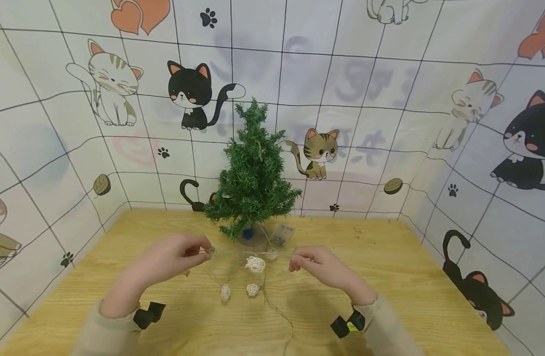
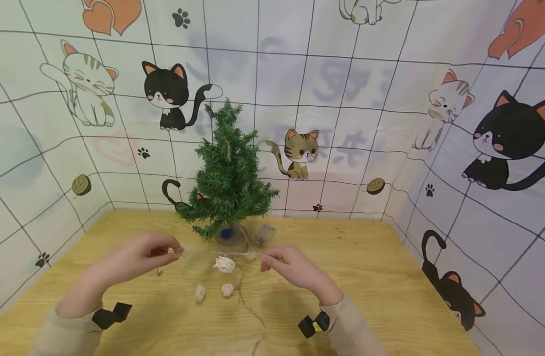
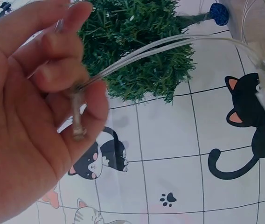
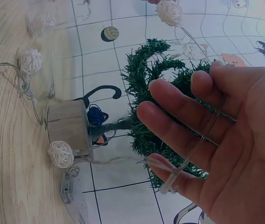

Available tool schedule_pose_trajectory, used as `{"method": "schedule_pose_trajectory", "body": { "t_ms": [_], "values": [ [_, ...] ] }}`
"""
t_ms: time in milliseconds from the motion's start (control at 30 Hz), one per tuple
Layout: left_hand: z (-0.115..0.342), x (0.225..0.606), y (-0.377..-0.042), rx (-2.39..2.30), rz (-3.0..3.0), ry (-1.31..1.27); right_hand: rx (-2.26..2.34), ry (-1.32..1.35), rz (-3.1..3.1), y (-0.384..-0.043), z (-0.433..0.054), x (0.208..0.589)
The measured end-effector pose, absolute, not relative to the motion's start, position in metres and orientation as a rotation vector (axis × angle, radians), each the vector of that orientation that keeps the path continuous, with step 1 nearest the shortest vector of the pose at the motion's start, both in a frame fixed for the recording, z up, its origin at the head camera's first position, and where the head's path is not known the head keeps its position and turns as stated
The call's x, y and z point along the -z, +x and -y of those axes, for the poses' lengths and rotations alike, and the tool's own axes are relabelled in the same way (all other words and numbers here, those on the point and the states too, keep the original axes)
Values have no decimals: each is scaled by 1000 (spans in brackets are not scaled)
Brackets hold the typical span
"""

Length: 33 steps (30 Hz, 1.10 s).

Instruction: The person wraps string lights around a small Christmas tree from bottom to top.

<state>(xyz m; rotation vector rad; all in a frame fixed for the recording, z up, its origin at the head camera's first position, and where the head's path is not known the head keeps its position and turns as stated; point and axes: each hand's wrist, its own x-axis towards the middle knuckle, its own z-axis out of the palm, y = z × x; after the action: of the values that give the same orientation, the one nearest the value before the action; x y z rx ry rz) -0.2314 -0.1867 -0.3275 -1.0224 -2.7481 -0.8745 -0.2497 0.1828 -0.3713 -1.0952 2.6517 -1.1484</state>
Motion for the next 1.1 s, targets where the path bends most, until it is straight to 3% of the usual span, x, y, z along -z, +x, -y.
{"method": "schedule_pose_trajectory", "body": {
  "t_ms": [700,1100],
  "values": [
    [223,303,-218,961,2288,-691,1203,-1115,-2764,-252,-183,379],
    [229,297,-210,1029,2265,-562,924,-1150,-2680,-272,-138,409]
  ]
}}
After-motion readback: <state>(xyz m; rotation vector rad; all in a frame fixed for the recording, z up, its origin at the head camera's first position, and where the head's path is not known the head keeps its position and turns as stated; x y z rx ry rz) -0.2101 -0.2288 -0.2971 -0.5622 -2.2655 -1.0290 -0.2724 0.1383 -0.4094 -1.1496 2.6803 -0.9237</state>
